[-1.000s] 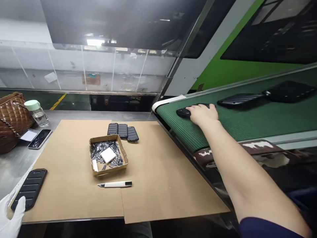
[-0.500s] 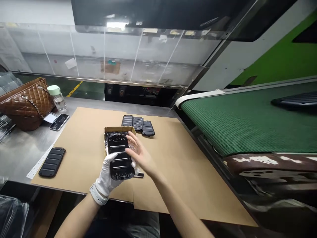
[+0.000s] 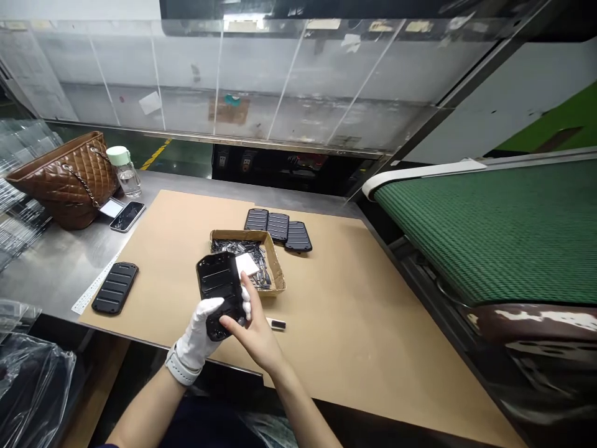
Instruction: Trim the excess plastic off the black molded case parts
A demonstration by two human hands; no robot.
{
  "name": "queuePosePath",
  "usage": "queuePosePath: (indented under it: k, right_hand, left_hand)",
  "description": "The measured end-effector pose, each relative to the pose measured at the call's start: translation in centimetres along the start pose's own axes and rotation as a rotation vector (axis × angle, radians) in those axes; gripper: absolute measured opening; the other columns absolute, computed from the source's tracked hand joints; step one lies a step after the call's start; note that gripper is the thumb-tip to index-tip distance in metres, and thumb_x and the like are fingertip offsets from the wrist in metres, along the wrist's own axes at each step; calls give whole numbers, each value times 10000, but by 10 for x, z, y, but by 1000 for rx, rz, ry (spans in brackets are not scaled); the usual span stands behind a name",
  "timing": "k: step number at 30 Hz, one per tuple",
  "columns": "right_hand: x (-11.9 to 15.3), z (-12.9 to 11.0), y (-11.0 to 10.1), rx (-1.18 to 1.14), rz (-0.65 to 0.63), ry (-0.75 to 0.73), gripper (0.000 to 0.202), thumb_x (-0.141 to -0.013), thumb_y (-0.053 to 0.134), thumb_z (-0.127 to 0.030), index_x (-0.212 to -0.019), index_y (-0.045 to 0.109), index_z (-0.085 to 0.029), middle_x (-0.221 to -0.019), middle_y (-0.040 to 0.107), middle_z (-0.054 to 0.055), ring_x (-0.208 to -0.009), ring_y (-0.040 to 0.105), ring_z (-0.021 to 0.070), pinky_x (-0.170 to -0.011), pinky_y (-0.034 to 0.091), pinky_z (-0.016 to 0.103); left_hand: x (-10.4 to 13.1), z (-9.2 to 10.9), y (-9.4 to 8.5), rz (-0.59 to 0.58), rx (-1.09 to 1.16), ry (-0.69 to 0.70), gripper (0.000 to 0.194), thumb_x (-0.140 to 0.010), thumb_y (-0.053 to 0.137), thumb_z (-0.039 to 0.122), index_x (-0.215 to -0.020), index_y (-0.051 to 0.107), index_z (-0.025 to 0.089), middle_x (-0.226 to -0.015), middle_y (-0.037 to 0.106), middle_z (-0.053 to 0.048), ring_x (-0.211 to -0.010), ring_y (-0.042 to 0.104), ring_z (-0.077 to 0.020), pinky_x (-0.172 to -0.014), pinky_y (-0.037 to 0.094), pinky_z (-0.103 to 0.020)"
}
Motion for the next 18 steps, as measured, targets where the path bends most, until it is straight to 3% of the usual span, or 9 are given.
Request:
queuePosePath:
  k: [2, 5, 9, 13, 15, 18]
  right_hand:
    - [1, 2, 6, 76, -19, -22, 807, -781, 693, -357, -1467, 269, -324, -1532, 332, 61, -1404, 321, 254, -1146, 300, 474]
    - [4, -3, 11, 186, 80, -196, 553, -882, 558, -329, -1400, 373, -280, -1468, 416, 95, -1388, 350, 238, -1144, 310, 467]
    - [10, -9, 13, 150, 254, -416, 335, -944, 403, -270, -1276, 441, -251, -1357, 517, 127, -1328, 439, 224, -1082, 389, 483]
    - [13, -8, 18, 208, 209, -375, 162, -911, 500, -326, -920, 639, -245, -1446, 453, 98, -1361, 390, 281, -1073, 377, 520]
    - [19, -22, 16, 317, 224, -480, 173, -876, 557, -363, -799, 690, -283, -1386, 525, 41, -1358, 389, 293, -1085, 348, 547]
    - [21, -48, -5, 442, 393, -647, 188, -884, 529, -373, -884, 717, -364, -1229, 630, 11, -1330, 422, 280, -1093, 318, 580]
  left_hand:
    - [-3, -2, -20, 52, -30, 50, 283, -514, 718, 2, -646, 669, 248, -806, 697, -39, -1150, 562, -293, -1056, 387, -409]
    - [-4, -6, -31, 111, -29, 109, 155, -613, 706, 142, -719, 682, 251, -842, 708, -16, -1061, 614, -262, -995, 433, -398]
    - [5, 4, -13, 180, 82, 182, 84, -685, 642, 275, -753, 678, 242, -808, 709, 24, -882, 665, -195, -854, 502, -308]
    - [6, 18, 24, 56, 327, 36, 246, -731, 564, 358, -843, 699, 185, -864, 723, -41, -826, 675, -188, -796, 534, -289]
    - [3, 23, 27, 56, 430, -60, 278, -751, 539, 337, -893, 700, 160, -866, 726, -63, -813, 679, -183, -812, 541, -296]
    - [-4, 32, 15, 87, 491, -111, 309, -774, 515, 300, -984, 683, 147, -872, 726, -77, -856, 683, -213, -879, 535, -385]
Point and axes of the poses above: each hand's wrist, its own x-axis away from the middle knuckle, its own y-axis out of the palm, z = x × y, the point moved 9 cm from there along -x, towards the middle knuckle
